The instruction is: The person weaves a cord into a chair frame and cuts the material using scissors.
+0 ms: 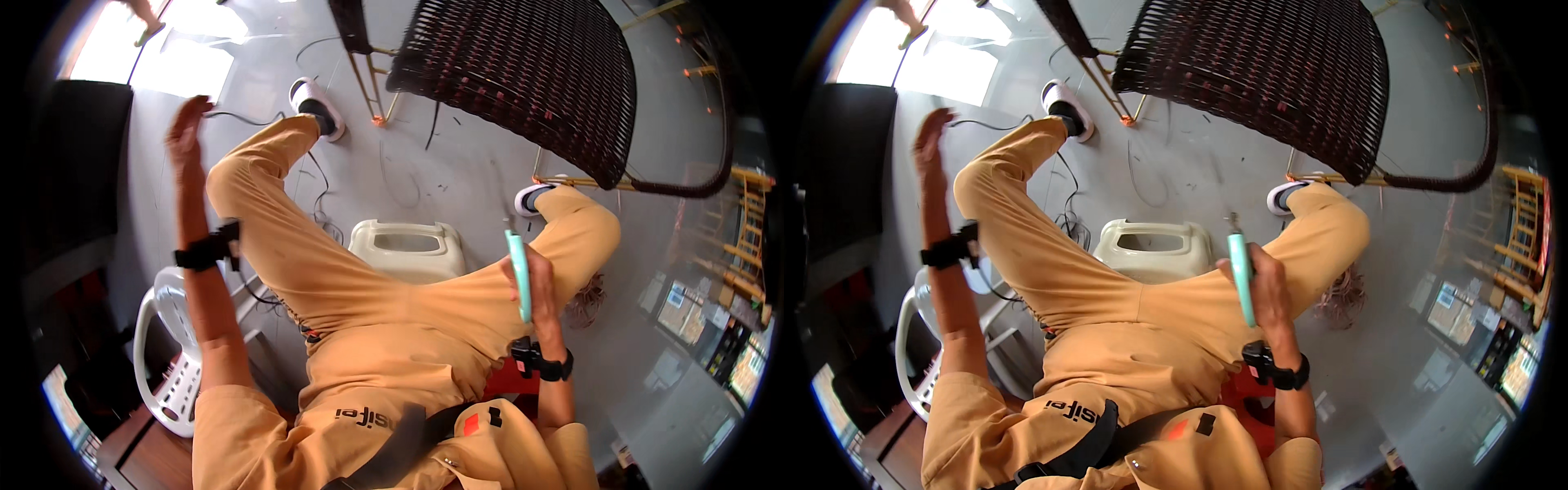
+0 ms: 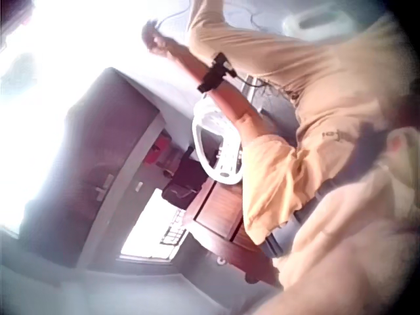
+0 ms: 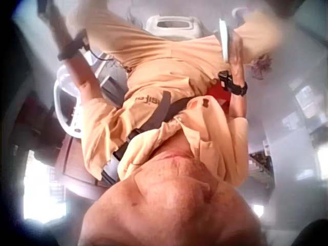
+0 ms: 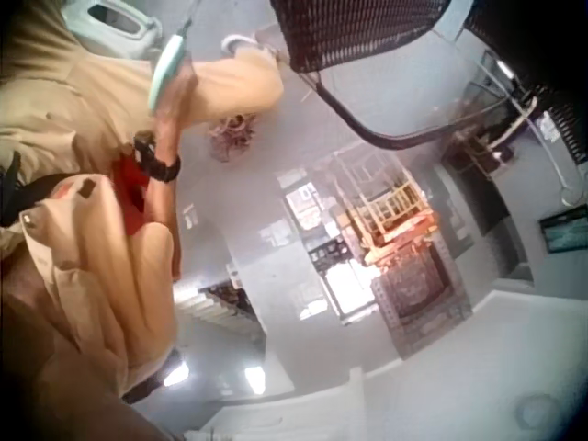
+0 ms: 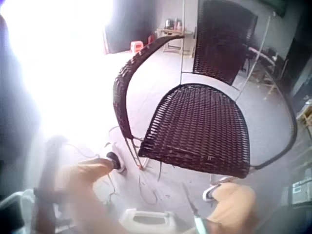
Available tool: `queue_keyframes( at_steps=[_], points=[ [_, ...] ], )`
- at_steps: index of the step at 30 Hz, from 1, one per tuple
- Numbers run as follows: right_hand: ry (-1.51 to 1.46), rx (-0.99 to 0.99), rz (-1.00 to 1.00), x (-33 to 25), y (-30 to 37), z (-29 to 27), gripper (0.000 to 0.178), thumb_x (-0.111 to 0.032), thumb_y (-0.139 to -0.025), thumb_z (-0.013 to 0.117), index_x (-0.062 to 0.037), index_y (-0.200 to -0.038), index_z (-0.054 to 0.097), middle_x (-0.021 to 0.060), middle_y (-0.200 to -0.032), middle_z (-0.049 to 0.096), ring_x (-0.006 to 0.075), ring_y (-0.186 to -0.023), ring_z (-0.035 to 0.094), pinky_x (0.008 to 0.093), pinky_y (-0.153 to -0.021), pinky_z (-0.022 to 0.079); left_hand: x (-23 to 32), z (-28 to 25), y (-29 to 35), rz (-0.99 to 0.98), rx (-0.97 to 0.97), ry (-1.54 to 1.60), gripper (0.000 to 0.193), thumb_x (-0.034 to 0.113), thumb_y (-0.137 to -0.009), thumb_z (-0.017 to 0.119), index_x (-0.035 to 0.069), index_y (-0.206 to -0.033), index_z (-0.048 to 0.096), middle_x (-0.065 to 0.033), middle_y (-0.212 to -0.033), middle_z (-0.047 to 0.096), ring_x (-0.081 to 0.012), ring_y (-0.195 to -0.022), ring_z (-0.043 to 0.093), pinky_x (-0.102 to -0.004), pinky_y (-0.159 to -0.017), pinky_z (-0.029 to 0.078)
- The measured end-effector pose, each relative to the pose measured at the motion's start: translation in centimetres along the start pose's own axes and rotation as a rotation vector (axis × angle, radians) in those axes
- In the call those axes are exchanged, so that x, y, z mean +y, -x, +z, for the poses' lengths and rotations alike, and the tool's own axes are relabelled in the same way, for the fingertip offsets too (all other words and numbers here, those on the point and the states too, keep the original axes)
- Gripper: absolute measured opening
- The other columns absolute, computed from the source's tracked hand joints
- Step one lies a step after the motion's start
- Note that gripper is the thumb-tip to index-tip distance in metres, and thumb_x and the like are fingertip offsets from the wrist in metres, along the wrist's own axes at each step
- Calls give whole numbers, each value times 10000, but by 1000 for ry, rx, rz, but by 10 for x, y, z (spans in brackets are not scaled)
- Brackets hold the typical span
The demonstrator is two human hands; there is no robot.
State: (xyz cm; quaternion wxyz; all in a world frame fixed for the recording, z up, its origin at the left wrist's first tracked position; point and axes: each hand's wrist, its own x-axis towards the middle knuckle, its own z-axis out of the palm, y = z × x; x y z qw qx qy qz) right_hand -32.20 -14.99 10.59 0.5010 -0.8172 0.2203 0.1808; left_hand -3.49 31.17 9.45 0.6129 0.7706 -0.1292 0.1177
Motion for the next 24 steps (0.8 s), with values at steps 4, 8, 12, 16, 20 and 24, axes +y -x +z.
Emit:
queue_keyframes(
  at_steps=[4, 8, 12, 16, 20, 24],
  points=[
    [-289, 337, 29, 2, 46, -20, 177, -161, -808, 606, -33, -737, 507, -33, -551, 423, 46, -414, 411, 195, -375, 345, 36, -90, -59, -101, 293, -247, 254, 150, -887, 527, 56, -1115, 586, -61, -1005, 620, -142, -974, 565, -215, -713, 444],
    [-699, 748, 10, 47, 112, -32, 199, -178, -805, 612, -26, -727, 511, -20, -529, 451, 56, -399, 427, 197, -359, 331, 117, -56, -14, 269, -187, -715, 446, 264, -936, 311, -32, -1204, 509, -168, -1284, 440, -232, -1147, 463, -333, -965, 374],
    [-588, 1095, 172, 53, 161, -34, 187, -144, -792, 576, -13, -680, 505, 6, -509, 462, 90, -390, 447, 215, -363, 349, 90, -14, -6, 33, -123, -502, 435, 263, -928, 339, -27, -1219, 483, -161, -1287, 430, -233, -1146, 464, -339, -960, 380],
    [-891, 1454, 145, 48, 248, -43, 158, -154, -808, 579, -17, -735, 549, 8, -562, 500, 85, -402, 474, 213, -367, 399, 78, 83, -22, 15, -257, -353, 433, 262, -919, 368, -22, -1234, 457, -154, -1291, 420, -235, -1145, 465, -344, -956, 386],
    [-668, 2017, 542, 43, 381, -30, 174, -248, -860, 595, -85, -800, 582, -53, -563, 469, 38, -423, 441, 179, -356, 370, 74, 158, -25, -6, -443, -230, 438, 260, -911, 396, -17, -1249, 430, -147, -1295, 409, -237, -1143, 466, -350, -951, 392],
    [-271, 1818, 1141, 68, 488, -14, 372, -382, -823, 596, -14, -768, 584, 70, -583, 512, 170, -520, 524, 324, -453, 414, 75, 178, -29, -8, -484, -189, 452, 259, -903, 425, -12, -1264, 404, -141, -1298, 399, -239, -1142, 466, -355, -946, 398]
  ],
)
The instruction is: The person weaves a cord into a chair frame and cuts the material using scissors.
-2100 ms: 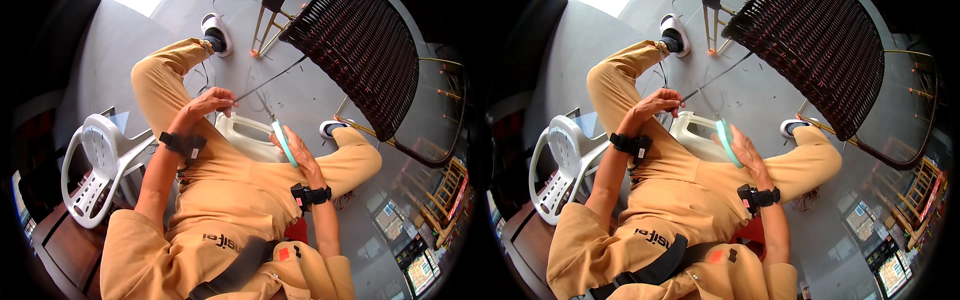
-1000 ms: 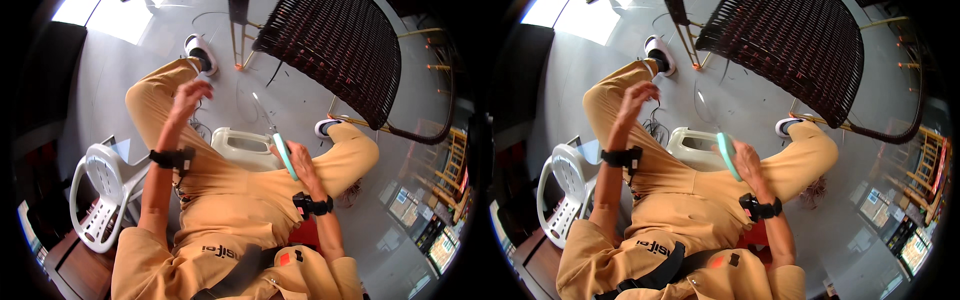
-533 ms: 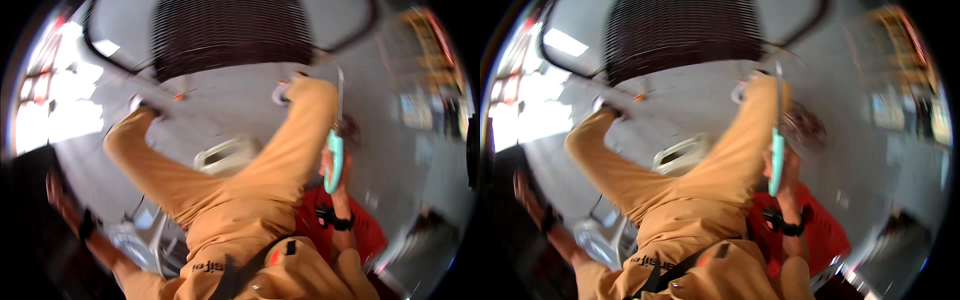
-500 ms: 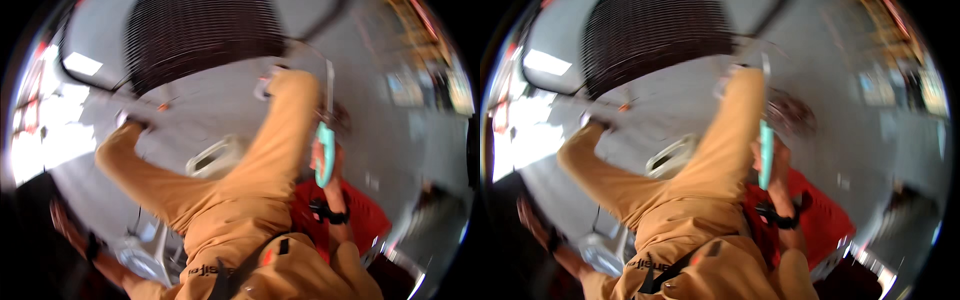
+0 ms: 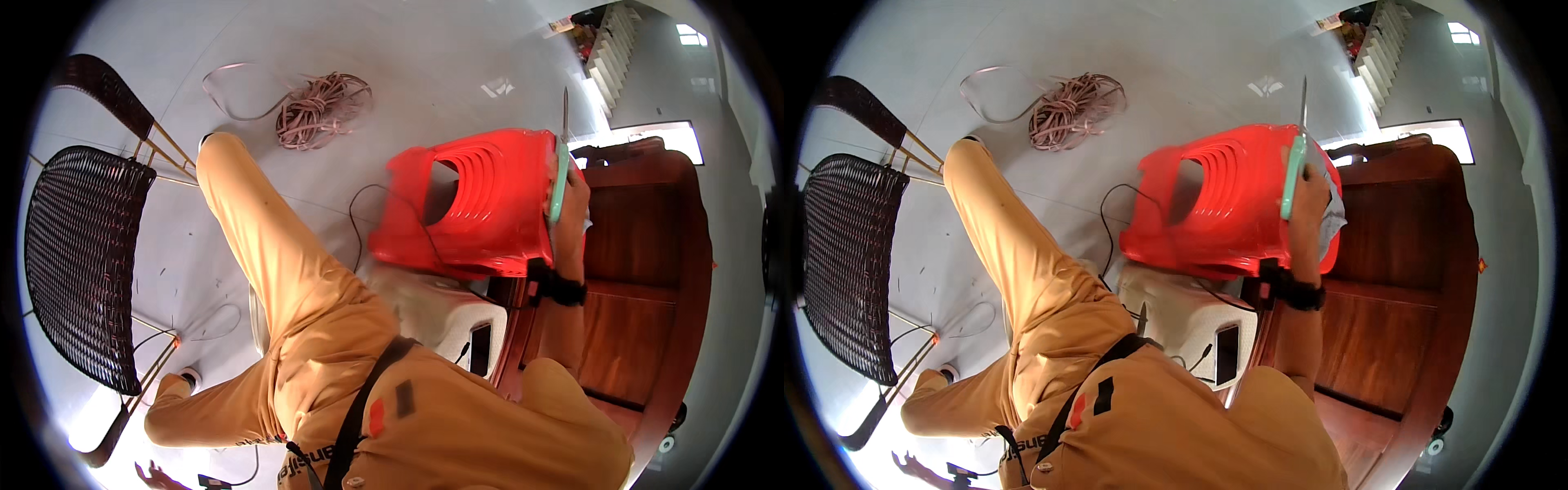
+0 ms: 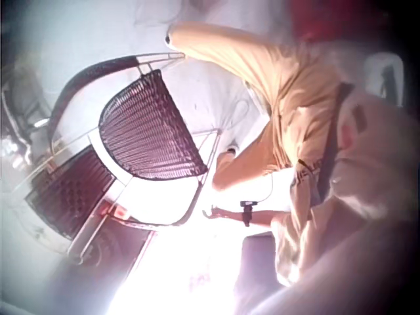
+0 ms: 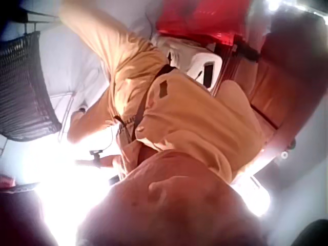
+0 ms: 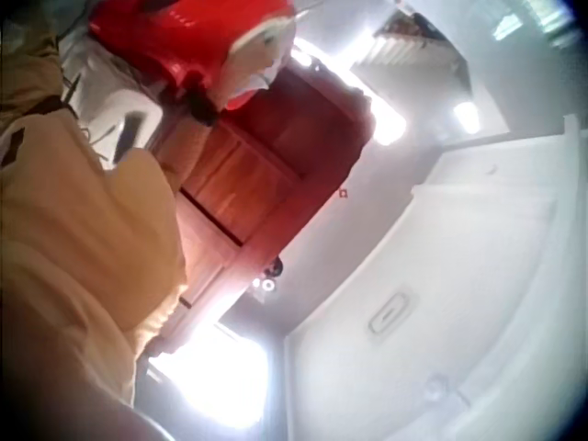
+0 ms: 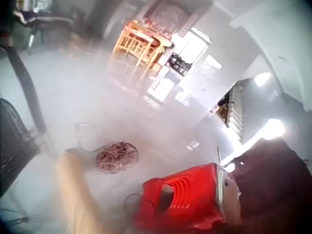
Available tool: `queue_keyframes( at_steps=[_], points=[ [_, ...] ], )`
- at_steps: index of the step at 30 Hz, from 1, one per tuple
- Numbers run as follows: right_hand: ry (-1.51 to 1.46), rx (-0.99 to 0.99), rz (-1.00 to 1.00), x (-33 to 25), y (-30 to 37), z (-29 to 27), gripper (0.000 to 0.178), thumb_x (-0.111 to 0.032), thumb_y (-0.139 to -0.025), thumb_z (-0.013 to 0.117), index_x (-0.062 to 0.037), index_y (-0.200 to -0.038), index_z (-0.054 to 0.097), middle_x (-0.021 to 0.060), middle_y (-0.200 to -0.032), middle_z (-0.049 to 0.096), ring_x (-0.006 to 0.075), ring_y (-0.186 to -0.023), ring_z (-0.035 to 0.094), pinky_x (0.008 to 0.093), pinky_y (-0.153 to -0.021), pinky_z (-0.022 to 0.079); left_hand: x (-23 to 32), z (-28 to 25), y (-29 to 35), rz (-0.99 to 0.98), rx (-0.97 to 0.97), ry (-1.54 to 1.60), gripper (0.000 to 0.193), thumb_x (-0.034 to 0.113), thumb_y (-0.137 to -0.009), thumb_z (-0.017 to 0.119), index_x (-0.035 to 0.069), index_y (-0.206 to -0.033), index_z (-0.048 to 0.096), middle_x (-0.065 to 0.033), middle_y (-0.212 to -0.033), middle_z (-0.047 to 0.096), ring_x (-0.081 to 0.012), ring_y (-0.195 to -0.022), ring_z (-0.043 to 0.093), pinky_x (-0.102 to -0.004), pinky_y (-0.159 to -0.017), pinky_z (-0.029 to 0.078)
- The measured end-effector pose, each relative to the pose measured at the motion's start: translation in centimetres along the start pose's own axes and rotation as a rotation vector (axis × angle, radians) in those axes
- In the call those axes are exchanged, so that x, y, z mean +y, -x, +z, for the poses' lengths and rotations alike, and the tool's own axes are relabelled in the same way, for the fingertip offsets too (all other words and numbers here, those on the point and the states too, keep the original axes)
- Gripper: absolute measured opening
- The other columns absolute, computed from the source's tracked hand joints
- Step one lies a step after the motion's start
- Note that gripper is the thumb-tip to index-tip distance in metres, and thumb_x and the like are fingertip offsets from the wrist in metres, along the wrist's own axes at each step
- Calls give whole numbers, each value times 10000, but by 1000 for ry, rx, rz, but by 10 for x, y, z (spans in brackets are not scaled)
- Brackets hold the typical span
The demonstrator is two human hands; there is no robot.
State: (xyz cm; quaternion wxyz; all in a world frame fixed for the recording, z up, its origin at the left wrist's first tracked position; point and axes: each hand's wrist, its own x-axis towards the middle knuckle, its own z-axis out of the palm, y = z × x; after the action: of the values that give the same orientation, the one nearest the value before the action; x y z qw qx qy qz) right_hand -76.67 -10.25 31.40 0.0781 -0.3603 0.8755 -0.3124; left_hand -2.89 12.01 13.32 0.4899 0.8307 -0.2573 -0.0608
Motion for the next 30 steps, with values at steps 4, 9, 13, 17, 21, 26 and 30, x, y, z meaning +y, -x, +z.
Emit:
queue_keyframes(
  at_steps=[4, 9, 13, 17, 21, 26, 30],
  points=[
    [587, 263, -75, 49, -32, -16, 519, -466, -797, 528, 47, -816, 604, 228, -764, 609, 387, -769, 598, 457, -679, 456, -7, 8, -10, -18, -28, 36, 473, 258, -895, 453, -7, -1279, 378, -134, -1302, 389, -241, -1140, 467, -361, -942, 404],
    [928, 8, 104, 55, -36, -6, 649, -577, -733, 538, -2, -1027, 605, 252, -1085, 569, 416, -1040, 525, 473, -861, 431, -2, -39, -14, -16, 12, 49, 508, 257, -885, 489, -1, -1298, 345, -125, -1307, 376, -243, -1139, 468, -368, -936, 411],
    [1114, 3, -169, 31, -24, -36, 581, -549, -739, 571, -37, -1014, 589, 182, -1062, 583, 370, -955, 567, 476, -793, 446, 3, -41, -24, -62, -6, 189, 541, 256, -877, 517, 4, -1313, 318, -119, -1310, 365, -245, -1137, 469, -373, -931, 417],
    [501, -256, -778, -50, -10, 29, 399, -343, -826, 582, -32, -1075, 595, 149, -913, 642, 305, -826, 612, 366, -746, 476, 30, -27, -23, -61, 44, 247, 530, 311, -914, 495, 64, -1343, 305, -99, -1344, 362, -211, -1217, 401, -387, -988, 346],
    [149, -907, -859, -151, 72, 198, 426, -244, -809, 632, -14, -1152, 531, 126, -899, 632, 208, -812, 604, 314, -726, 475, -12, -20, -23, -227, -103, 421, 566, 488, -927, 359, 72, -1311, 370, -65, -1284, 454, -190, -1214, 404, -384, -1010, 300],
    [2, -1306, -721, -251, 129, 355, 787, -213, -723, 725, 5, -1338, 285, 165, -1163, 510, 241, -978, 552, 336, -800, 464, -77, 9, -19, -397, -16, 538, 447, 453, -938, 355, 113, -1190, 500, -18, -1223, 504, -141, -1193, 406, -316, -987, 292],
    [15, -1388, -602, -273, 133, 463, 1004, -233, -622, 790, -64, -1391, 167, 171, -1390, 251, 316, -1190, 399, 444, -919, 395, -55, 19, -13, -249, -130, 216, 380, 407, -920, 455, 103, -1144, 503, -23, -1112, 535, -132, -1089, 465, -301, -919, 341]
  ],
)
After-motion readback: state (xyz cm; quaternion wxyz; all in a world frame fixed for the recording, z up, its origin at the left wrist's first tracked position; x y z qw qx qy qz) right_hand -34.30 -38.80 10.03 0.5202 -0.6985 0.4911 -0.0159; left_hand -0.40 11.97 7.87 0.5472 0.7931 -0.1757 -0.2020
